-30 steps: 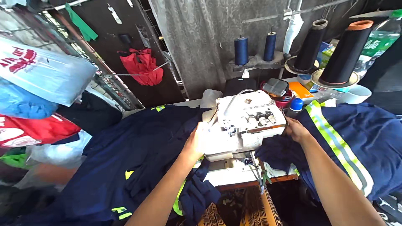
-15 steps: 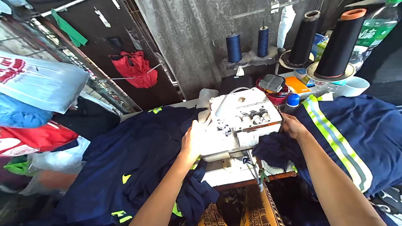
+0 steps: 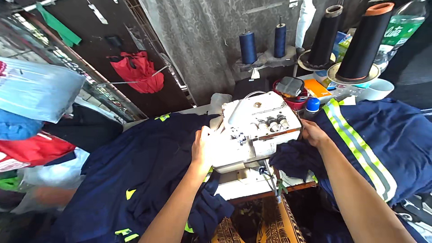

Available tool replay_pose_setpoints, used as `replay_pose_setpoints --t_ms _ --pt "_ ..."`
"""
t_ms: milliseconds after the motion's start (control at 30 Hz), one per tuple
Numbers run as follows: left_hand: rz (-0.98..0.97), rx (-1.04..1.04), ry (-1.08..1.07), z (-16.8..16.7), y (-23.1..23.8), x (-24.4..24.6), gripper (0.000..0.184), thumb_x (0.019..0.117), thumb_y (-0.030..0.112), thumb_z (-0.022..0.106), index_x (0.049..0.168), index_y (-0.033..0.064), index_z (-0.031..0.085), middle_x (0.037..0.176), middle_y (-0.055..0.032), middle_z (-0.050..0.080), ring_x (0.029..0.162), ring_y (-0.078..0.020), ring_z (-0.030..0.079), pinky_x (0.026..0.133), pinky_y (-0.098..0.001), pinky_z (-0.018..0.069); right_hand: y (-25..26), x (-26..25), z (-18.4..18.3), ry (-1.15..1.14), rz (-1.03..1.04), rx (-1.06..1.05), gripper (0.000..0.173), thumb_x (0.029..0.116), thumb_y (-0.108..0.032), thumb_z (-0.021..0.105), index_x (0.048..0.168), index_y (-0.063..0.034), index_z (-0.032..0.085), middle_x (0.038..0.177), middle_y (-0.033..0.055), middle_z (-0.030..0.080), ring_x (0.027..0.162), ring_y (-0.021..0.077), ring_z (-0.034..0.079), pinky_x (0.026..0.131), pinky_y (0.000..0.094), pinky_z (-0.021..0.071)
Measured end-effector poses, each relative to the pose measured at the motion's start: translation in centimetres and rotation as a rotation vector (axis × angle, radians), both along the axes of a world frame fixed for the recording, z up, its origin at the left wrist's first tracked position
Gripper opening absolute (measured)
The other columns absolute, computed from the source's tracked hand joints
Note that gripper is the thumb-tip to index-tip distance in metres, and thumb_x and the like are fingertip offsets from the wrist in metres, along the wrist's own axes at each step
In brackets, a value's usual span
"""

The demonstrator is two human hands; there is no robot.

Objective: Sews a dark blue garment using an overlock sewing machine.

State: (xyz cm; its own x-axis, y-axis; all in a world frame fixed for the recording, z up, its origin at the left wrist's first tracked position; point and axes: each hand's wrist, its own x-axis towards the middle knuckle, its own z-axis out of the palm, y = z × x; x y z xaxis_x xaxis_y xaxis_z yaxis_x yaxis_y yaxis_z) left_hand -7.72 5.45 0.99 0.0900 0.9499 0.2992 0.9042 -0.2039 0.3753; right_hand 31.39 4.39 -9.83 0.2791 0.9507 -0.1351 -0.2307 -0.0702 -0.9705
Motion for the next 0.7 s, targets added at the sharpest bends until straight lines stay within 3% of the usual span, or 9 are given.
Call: replay_pose_setpoints --t_ms 167,267,333,400,500,533,600,700 --pt "-0.042 0.004 0.065 -0.5 0.1 -0.1 0.016 0.0961 0.009 0.065 0.101 -0.0051 0.071 0.113 -0.0204 0.065 0.109 -0.0339 0.064 0.096 -0.0485 0.0528 0.1 -0.1 0.0 0.018 -0.006 0.002 0.032 0.1127 -0.022 0.036 0.126 -0.0022 0.057 0.097 0.0047 0.070 0.085 0.0119 0.070 0.077 0.0307 0.0594" --pt "0.011 -0.013 0.065 -0.3 0.0 0.2 0.020 0.0986 0.015 0.063 0.109 -0.0032 0.063 0.110 -0.0223 0.064 0.104 -0.0365 0.066 0.089 -0.0519 0.0540 0.2 0.0 0.0 0.013 -0.009 0.003 0.031 0.1128 -0.022 0.036 0.124 -0.0031 0.058 0.096 0.0041 0.070 0.083 0.0113 0.070 0.075 0.0298 0.0596" --pt "-0.019 0.028 0.068 -0.6 0.1 0.1 0.023 0.0989 0.015 0.063 0.114 -0.0020 0.064 0.111 -0.0224 0.065 0.104 -0.0374 0.066 0.089 -0.0522 0.0539 0.1 0.0 -0.1 0.006 -0.001 0.007 0.032 0.1128 -0.022 0.035 0.124 -0.0031 0.058 0.095 0.0037 0.070 0.083 0.0108 0.070 0.075 0.0291 0.0592" --pt "-0.141 0.081 0.105 -1.1 0.5 -0.7 0.024 0.0978 0.014 0.063 0.117 0.0009 0.069 0.118 -0.0209 0.065 0.113 -0.0371 0.063 0.096 -0.0525 0.0510 0.1 -0.1 0.0 -0.002 -0.006 0.004 0.032 0.1127 -0.022 0.036 0.124 -0.0029 0.058 0.096 0.0038 0.070 0.083 0.0104 0.070 0.074 0.0284 0.0592" --pt "-0.344 0.212 0.152 -2.0 1.2 -2.6 0.025 0.0964 0.021 0.064 0.115 0.0136 0.078 0.127 -0.0152 0.065 0.129 -0.0373 0.053 0.107 -0.0578 0.0392 0.1 -0.2 -0.1 -0.011 -0.006 0.002 0.032 0.1129 -0.022 0.035 0.125 -0.0032 0.058 0.095 0.0026 0.069 0.080 0.0088 0.069 0.073 0.0270 0.0586" --pt "-0.359 0.244 0.104 -1.9 1.0 -3.1 0.022 0.0963 0.022 0.064 0.110 0.0143 0.079 0.127 -0.0129 0.065 0.131 -0.0374 0.050 0.108 -0.0603 0.0359 0.0 -0.2 0.0 -0.012 -0.003 0.006 0.032 0.1129 -0.022 0.034 0.124 -0.0038 0.058 0.094 0.0020 0.069 0.080 0.0082 0.069 0.072 0.0264 0.0585" --pt "-0.357 0.378 -0.028 -1.6 -0.2 -3.7 0.016 0.0942 0.019 0.065 0.097 0.0112 0.079 0.118 -0.0116 0.067 0.125 -0.0384 0.053 0.101 -0.0626 0.0388 -0.1 -0.2 0.0 -0.008 -0.002 0.014 0.032 0.1129 -0.022 0.034 0.123 -0.0041 0.058 0.092 0.0017 0.069 0.079 0.0084 0.069 0.072 0.0265 0.0582" --pt "-0.341 0.373 -0.214 -1.1 -3.9 -3.8 0.021 0.0950 0.021 0.059 0.093 0.0083 0.076 0.111 -0.0101 0.067 0.116 -0.0311 0.055 0.102 -0.0511 0.0376 -0.2 -0.2 0.1 0.007 -0.003 0.016 0.032 0.1130 -0.021 0.034 0.125 -0.0034 0.057 0.094 0.0023 0.069 0.080 0.0090 0.069 0.073 0.0271 0.0586"
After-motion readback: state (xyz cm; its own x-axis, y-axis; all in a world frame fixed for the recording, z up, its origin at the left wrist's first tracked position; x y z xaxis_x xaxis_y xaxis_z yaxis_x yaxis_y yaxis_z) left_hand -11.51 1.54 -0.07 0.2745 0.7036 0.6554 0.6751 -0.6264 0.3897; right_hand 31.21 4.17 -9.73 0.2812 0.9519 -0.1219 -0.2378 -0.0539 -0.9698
